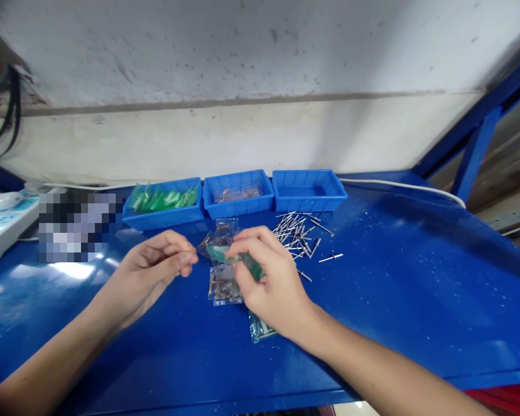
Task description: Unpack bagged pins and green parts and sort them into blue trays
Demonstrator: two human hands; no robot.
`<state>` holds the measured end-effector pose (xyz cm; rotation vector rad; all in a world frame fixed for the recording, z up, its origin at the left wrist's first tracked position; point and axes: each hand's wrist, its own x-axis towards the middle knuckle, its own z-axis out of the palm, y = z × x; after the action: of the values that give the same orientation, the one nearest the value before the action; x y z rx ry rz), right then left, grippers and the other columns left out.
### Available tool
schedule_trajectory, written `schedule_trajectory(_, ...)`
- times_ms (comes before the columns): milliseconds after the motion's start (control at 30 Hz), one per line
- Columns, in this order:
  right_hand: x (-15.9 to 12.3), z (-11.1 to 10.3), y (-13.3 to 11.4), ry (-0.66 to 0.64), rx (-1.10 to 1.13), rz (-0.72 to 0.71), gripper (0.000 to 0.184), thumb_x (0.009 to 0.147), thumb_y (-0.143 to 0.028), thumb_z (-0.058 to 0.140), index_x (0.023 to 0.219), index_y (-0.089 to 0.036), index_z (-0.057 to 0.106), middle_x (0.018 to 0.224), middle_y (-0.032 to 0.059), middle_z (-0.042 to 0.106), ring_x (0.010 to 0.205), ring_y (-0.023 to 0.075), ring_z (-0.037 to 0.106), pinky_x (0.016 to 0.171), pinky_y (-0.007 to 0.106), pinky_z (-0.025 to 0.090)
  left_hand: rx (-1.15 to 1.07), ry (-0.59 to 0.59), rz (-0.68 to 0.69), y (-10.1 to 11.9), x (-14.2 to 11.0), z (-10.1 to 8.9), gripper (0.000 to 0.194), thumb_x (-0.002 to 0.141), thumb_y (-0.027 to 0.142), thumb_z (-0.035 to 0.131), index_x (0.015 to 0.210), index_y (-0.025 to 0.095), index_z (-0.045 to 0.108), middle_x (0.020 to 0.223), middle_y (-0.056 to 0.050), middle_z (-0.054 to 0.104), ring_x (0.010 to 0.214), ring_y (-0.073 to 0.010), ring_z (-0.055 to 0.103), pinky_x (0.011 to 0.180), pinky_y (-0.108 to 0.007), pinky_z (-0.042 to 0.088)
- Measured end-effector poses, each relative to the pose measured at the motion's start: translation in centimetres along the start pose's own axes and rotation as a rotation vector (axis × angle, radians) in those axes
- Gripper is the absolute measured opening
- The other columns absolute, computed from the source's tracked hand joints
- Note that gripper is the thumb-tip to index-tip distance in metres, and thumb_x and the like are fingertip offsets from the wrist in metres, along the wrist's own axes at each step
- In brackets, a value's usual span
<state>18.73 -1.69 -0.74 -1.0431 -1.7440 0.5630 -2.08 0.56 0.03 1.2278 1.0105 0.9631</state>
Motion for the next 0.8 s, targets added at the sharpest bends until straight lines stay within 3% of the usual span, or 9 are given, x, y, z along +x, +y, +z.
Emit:
schedule_trajectory(100,0.0,-0.3,0.3,0.074,-0.13,-0.158,0.021,0.073,-0.001,0.054,0.082,-0.018,0.062,0.102,0.0062,0.051,0.097,0.0168,0.054,0.083,0.034,0.048,-0.185,-0.115,-0.233,0.0,-0.4,0.9,0.026,0.075,0.02,0.071,0.1,0.018,0.064,0.07,0.0,0.063,0.059,-0.0067,0.053,0.057,-0.016,0.042)
schedule_trajectory(200,-0.2,-0.3,0.4,0.048,-0.155,-0.267,0.025,0.073,0.002,0.053,0.084,-0.018,0.062,0.105,0.007,0.046,0.101,0.018,0.051,0.083,0.035,0.05,-0.411,-0.181,-0.386,-0.3,-0.3,1.1,0.035,0.074,0.018,0.072,0.108,0.017,0.063,0.069,0.0,0.061,0.058,-0.0054,0.051,0.055,-0.015,0.041)
schedule_trajectory(333,-0.6,0.0,0.7,-0.016,-0.15,-0.367,0.03,0.075,0.005,0.053,0.089,-0.02,0.063,0.108,0.0069,0.044,0.106,0.0205,0.049,0.08,0.036,0.051,-0.486,-0.294,-0.446,-0.5,-0.5,1.3,0.015,0.077,0.016,0.069,0.09,0.012,0.067,0.067,-0.001,0.059,0.054,-0.0032,0.049,0.053,-0.014,0.04)
schedule_trajectory(467,-0.9,0.4,0.8,-0.033,-0.18,-0.368,0.032,0.075,0.004,0.055,0.092,-0.022,0.064,0.112,0.0066,0.041,0.107,0.0203,0.047,0.068,0.028,0.051,-0.393,-0.163,-0.379,-0.5,-1.0,2.1,0.005,0.078,0.017,0.066,0.08,0.013,0.067,0.068,0.0,0.058,0.057,-0.0038,0.049,0.055,-0.014,0.041)
schedule_trajectory(567,-0.8,0.4,0.4,-0.069,-0.208,-0.255,0.032,0.076,0.001,0.052,0.096,-0.021,0.064,0.113,0.008,0.039,0.106,0.0197,0.046,0.072,0.029,0.05,-0.076,-0.019,-0.168,-0.5,-1.2,2.3,0.008,0.081,0.02,0.062,0.077,0.015,0.066,0.068,0.0,0.059,0.061,-0.0064,0.052,0.057,-0.016,0.042)
schedule_trajectory(700,-0.3,0.2,-0.4,-0.154,-0.104,0.005,0.021,0.078,-0.016,0.058,0.099,-0.017,0.062,0.103,0.0084,0.043,0.101,0.0208,0.047,0.084,0.039,0.047,0.558,0.201,0.466,-0.5,-1.4,1.9,0.011,0.081,0.012,0.058,0.082,0.018,0.068,0.075,-0.001,0.066,0.068,-0.0113,0.06,0.063,-0.021,0.046)
schedule_trajectory(767,-0.1,0.2,-0.7,-0.242,0.077,0.1,0.017,0.083,-0.03,0.055,0.095,-0.018,0.061,0.092,0.0056,0.047,0.087,0.0177,0.051,0.076,0.035,0.049,0.754,0.204,0.728,-0.7,-1.6,1.7,0.022,0.081,0.007,0.055,0.093,0.019,0.069,0.083,-0.003,0.069,0.075,-0.0131,0.063,0.069,-0.023,0.049)
schedule_trajectory(800,0.0,0.2,-0.7,-0.272,0.159,0.142,0.019,0.086,-0.033,0.051,0.093,-0.019,0.061,0.086,0.0039,0.049,0.08,0.0161,0.052,0.071,0.032,0.049,0.808,0.167,0.778,-0.8,-1.6,1.7,0.025,0.082,0.006,0.053,0.097,0.019,0.068,0.086,-0.004,0.069,0.077,-0.0135,0.063,0.07,-0.024,0.049)
